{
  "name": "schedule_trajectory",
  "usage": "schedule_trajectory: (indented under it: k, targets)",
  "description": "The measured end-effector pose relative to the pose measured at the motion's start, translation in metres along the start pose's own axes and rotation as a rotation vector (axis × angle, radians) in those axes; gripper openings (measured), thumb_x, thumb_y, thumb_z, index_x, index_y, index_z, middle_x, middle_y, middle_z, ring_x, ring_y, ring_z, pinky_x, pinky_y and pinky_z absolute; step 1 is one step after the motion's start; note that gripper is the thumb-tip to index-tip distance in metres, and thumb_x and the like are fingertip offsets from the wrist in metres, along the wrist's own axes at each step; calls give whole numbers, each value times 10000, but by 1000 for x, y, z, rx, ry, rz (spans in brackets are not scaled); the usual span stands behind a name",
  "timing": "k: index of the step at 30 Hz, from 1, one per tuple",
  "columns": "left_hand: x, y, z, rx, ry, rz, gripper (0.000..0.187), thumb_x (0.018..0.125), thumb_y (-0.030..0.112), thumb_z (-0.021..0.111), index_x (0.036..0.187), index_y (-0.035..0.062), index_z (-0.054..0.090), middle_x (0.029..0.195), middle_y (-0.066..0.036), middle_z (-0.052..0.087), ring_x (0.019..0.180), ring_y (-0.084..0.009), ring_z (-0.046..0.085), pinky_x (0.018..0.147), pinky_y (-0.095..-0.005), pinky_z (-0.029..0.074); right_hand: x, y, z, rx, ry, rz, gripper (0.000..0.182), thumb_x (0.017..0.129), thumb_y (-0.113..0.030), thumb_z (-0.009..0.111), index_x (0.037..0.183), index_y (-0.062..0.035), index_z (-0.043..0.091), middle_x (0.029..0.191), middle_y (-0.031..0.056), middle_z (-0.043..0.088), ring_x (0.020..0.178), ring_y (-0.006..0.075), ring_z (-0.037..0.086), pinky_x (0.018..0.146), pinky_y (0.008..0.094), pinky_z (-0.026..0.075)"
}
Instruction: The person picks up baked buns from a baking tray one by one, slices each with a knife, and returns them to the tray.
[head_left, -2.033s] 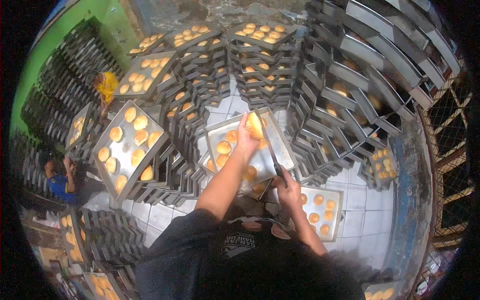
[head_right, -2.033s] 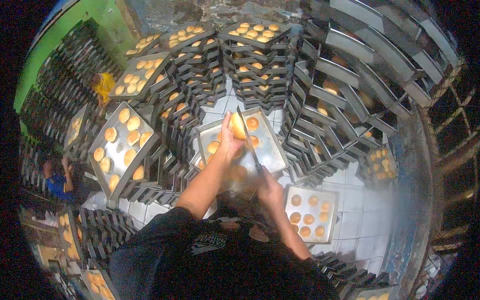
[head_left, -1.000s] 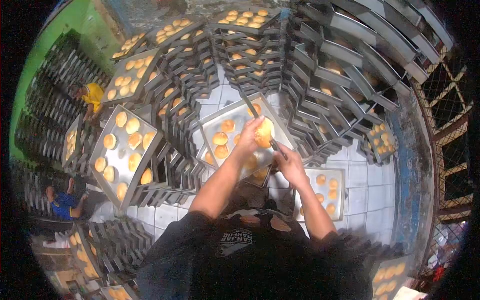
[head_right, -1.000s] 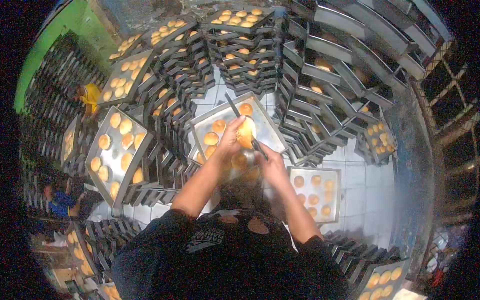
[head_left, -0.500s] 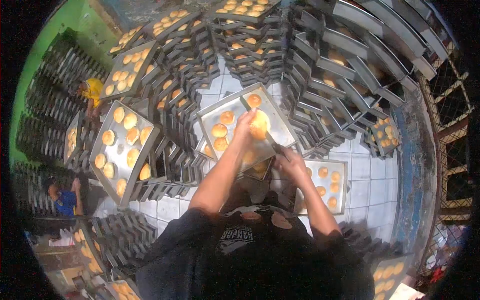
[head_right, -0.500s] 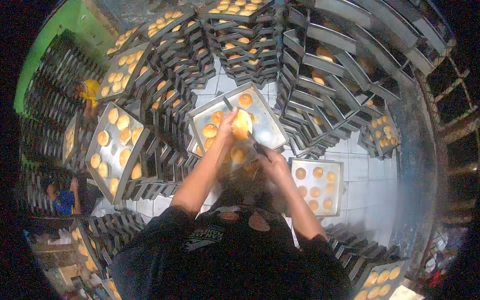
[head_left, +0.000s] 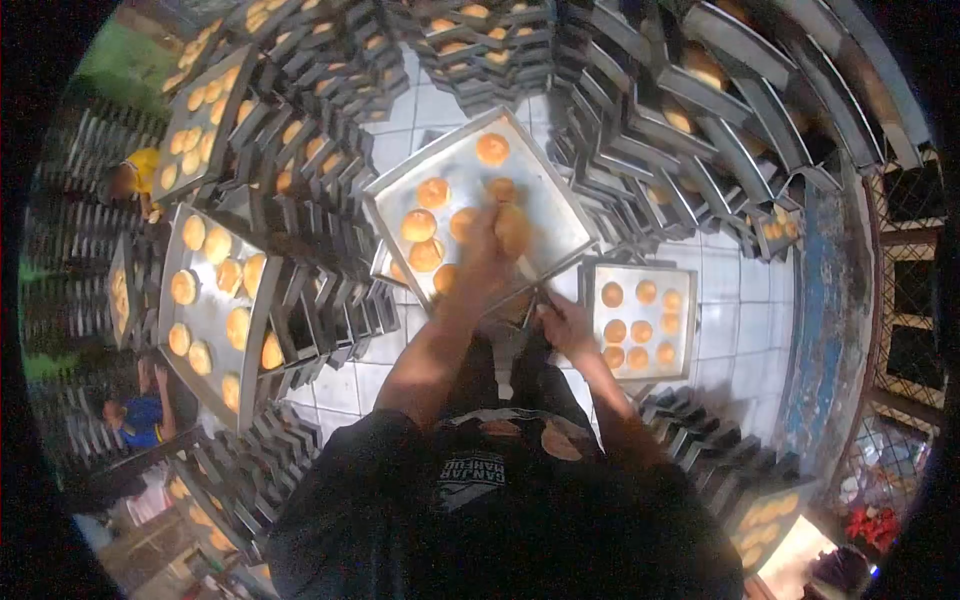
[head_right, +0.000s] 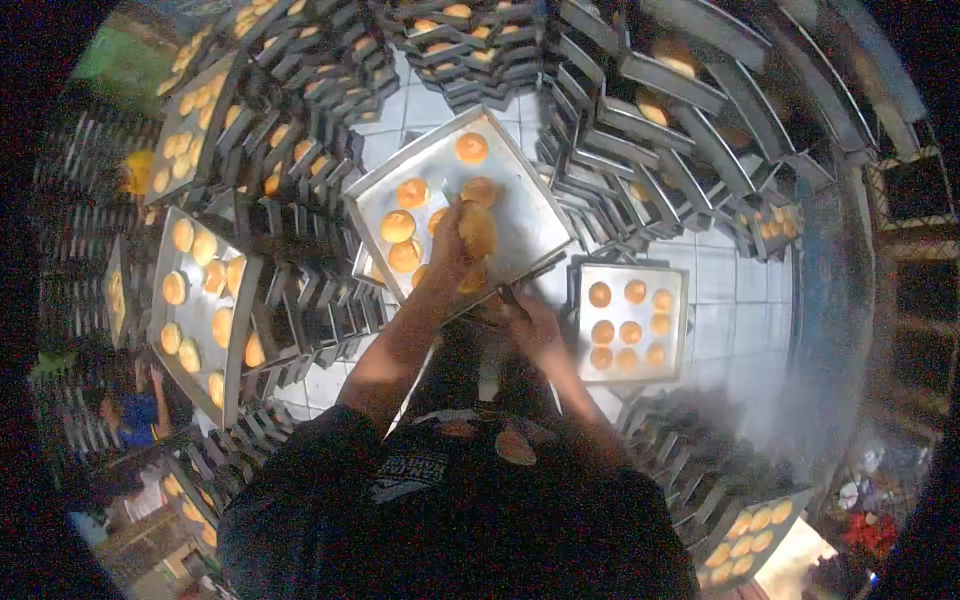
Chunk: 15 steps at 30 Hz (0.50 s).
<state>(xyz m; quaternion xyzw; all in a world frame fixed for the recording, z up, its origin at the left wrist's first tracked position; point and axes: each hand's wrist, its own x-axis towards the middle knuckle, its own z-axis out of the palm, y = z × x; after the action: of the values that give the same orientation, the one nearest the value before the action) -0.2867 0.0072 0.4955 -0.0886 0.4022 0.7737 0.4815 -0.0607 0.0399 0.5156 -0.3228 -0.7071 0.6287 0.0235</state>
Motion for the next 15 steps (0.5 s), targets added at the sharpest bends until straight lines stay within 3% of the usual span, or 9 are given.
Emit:
schedule_trajectory:
  k: [1,2,4,7,8,9,10,12,15]
  targets:
    - [7,1,-1,-24,108,12,351,1042,441,507,1111,115,617,868,-14,644,731,-140,657,594,-295,544,-11,18,-2,-145,65,-84,365,1012,-178,590,1345,-29,586,967,116,725,894,236,696,798,406,554]
    - [5,4,-2,21,14,60,356,1033,454,526,1125,122,614,892,-22,649,758,-146,672,634,-298,579,-24,31,-10,-187,-87,259,372,1009,-174,595,1347,-20,586,1091,132,718,1032,243,672,908,391,528]
    - [30,-9,-18,-3,33,-1,353,1034,441,530,1128,113,622,896,-27,650,776,-142,665,652,-301,570,-70,61,-14,12,33,61,385,998,-169,602,1352,-17,584,1212,170,679,1097,222,641,942,378,506]
    - [114,-61,-99,263,143,-107,395,1033,415,543,1107,44,655,948,-63,672,844,-158,649,731,-336,538,-118,59,-30,295,117,553,352,986,-239,636,1278,-44,619,829,-14,572,699,69,502,605,264,410]
    - [130,-71,-108,486,212,202,428,1028,420,544,1093,13,661,982,-79,680,857,-172,644,750,-348,524,-130,61,-32,369,163,662,343,982,-262,647,1254,-52,630,702,-75,536,567,18,455,492,226,377]
    - [147,-77,-111,705,276,515,461,1024,424,545,1078,-18,667,1016,-96,687,870,-185,639,770,-360,510,-145,86,-31,392,201,583,320,984,-239,636,1246,-56,628,756,-65,550,627,29,495,509,224,387]
    - [164,-69,-112,697,279,504,461,1024,424,545,1078,-18,667,1016,-96,687,870,-185,639,770,-360,510,-161,113,-29,415,235,503,297,987,-216,625,1239,-59,626,811,-55,565,688,40,534,525,222,396]
    - [200,-29,-110,942,311,610,480,1013,457,541,1132,6,651,1104,-133,677,968,-272,640,856,-443,492,-170,123,-21,767,364,634,207,985,-165,602,1151,-46,634,812,-42,570,692,75,559,530,233,408]
    - [282,21,-119,1184,422,558,500,980,465,570,1045,-16,692,963,-140,722,860,-274,691,760,-440,531,-171,128,6,432,388,657,215,984,-186,576,1087,-7,636,737,2,589,622,107,552,539,263,423]
